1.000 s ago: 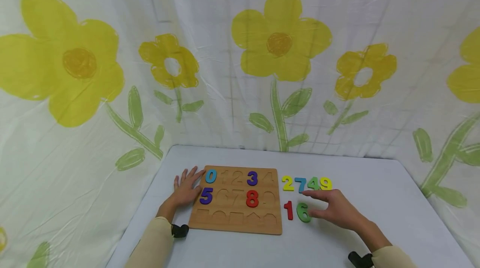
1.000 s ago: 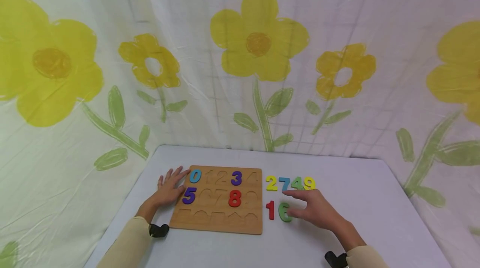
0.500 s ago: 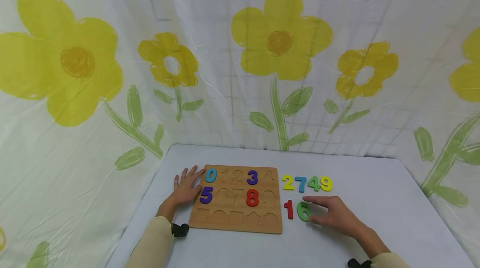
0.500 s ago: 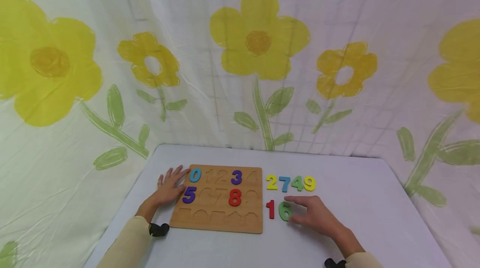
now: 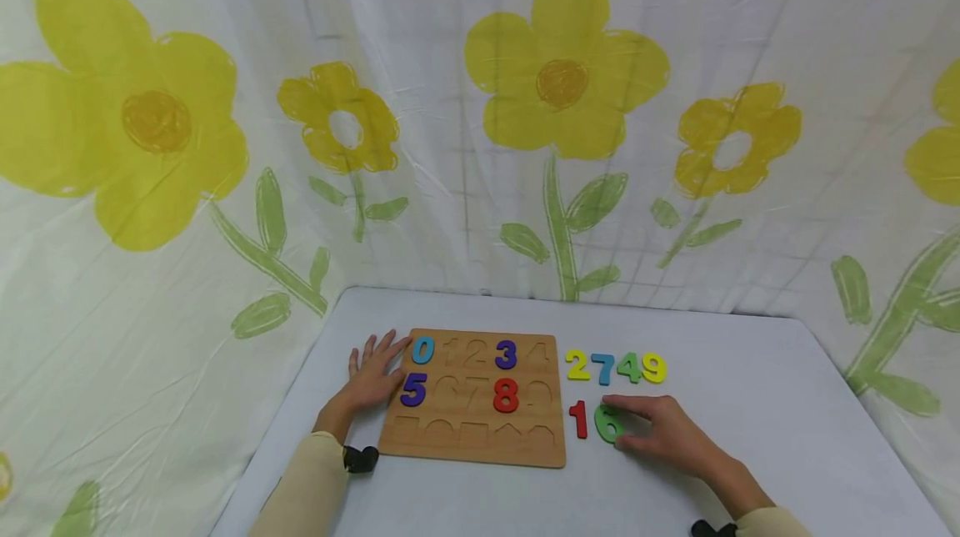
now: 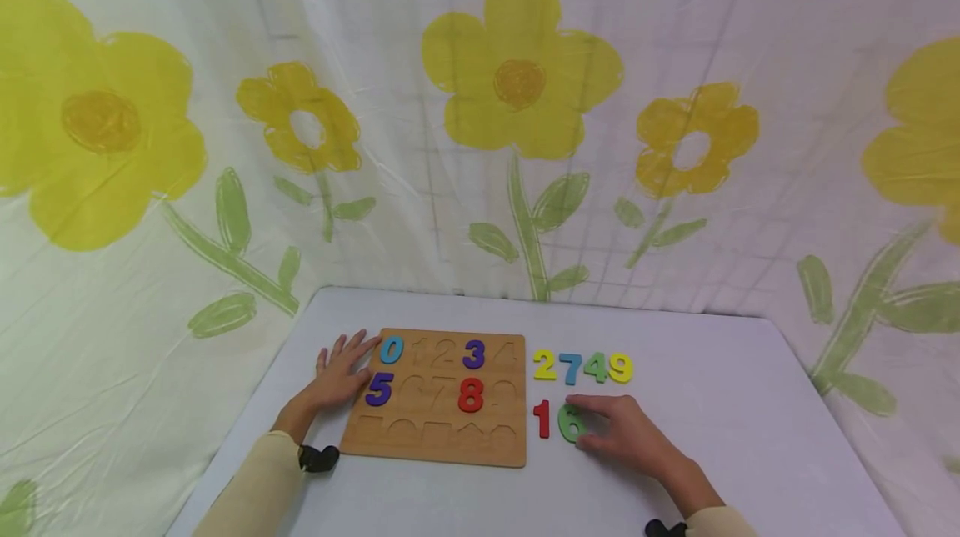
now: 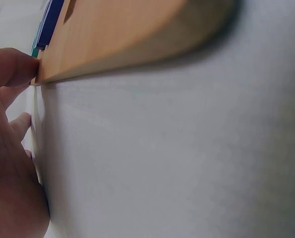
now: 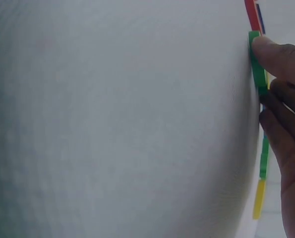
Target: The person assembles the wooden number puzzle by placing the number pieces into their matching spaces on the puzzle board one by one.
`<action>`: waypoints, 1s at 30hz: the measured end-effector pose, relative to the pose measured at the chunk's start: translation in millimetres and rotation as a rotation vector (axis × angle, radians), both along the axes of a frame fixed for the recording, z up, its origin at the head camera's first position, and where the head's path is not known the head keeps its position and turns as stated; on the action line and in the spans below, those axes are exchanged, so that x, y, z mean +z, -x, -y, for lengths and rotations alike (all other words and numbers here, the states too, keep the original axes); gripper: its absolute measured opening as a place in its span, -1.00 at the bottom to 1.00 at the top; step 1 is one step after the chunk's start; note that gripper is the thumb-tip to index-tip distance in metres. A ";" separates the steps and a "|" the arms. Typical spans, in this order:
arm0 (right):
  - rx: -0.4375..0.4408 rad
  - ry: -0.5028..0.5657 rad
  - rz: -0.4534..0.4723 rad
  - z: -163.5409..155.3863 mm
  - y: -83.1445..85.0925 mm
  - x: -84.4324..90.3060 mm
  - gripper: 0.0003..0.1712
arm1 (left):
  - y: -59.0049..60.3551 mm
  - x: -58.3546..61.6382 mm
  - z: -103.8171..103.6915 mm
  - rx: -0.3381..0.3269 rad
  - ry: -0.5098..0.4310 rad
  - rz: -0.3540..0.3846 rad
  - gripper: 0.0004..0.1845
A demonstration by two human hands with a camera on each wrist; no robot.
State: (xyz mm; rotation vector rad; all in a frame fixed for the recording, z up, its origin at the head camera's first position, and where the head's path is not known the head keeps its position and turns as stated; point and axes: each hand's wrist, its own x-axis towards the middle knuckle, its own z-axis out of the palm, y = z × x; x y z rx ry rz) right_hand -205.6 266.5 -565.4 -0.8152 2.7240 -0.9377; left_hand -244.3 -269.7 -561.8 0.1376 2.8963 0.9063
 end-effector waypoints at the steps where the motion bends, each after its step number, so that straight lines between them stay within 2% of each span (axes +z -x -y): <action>1: 0.004 -0.005 -0.004 0.1 0.0 -0.2 -0.27 | 0.0 0.0 -0.1 0.002 -0.002 0.001 -0.31; 8: 0.003 -0.014 -0.004 1.6 -0.3 -1.0 -0.29 | 1.0 -2.9 1.4 0.008 0.014 0.030 -0.30; 15: -0.028 -0.017 -0.002 3.0 -3.7 3.1 -0.30 | 2.3 -4.6 1.5 0.003 -0.001 0.019 -0.29; 19: -0.046 -0.002 -0.028 3.5 -6.2 10.4 -0.30 | 1.6 -4.1 0.7 0.005 -0.001 0.021 -0.29; 26: -0.103 0.023 -0.134 11.2 -7.8 26.8 -0.35 | 3.3 -5.5 1.2 0.006 0.011 0.025 -0.29; 30: -0.121 0.043 -0.146 20.7 -9.6 41.3 -0.38 | 3.3 -4.6 1.5 0.004 0.003 0.033 -0.28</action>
